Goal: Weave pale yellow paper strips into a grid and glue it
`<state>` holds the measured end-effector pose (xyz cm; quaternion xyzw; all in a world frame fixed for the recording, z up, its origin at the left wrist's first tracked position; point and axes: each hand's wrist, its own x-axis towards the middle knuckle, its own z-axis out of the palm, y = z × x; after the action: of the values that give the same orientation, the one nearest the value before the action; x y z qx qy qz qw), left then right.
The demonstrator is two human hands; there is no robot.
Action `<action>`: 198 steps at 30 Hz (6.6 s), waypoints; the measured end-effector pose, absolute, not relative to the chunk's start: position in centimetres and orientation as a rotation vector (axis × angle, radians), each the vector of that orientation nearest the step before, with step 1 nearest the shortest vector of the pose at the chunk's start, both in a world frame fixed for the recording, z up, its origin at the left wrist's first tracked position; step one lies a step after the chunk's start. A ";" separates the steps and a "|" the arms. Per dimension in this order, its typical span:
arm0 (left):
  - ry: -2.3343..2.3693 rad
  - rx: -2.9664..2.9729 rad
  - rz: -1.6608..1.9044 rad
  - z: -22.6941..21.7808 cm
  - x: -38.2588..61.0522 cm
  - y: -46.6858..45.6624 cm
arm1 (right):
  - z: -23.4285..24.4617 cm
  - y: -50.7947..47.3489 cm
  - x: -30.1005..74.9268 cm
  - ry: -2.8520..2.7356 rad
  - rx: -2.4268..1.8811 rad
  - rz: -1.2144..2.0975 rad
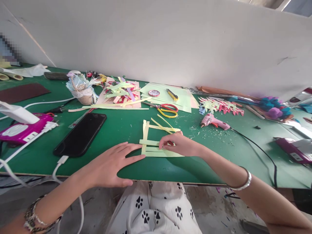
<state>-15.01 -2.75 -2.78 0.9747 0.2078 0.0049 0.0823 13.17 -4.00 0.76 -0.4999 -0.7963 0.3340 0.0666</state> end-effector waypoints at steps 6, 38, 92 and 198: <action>0.601 2.902 -0.019 -2.7 -14.9 -2.7 | 0.2 -4.6 12.9 -2.371 -1.518 0.964; 0.611 2.920 0.015 -2.6 -14.7 -3.2 | 0.3 -3.1 11.0 -2.353 -1.468 0.930; 0.584 3.017 0.035 -2.7 -14.5 -3.2 | 0.3 -4.6 9.8 -2.607 -1.475 0.492; 0.478 2.949 0.099 -2.4 -13.3 -3.0 | -1.2 -3.7 12.3 -2.273 -1.703 0.632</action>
<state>-13.26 -2.96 -2.36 0.9837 0.1594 0.0331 0.0763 12.28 -3.71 -1.23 -0.5812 -0.7760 0.2159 0.1157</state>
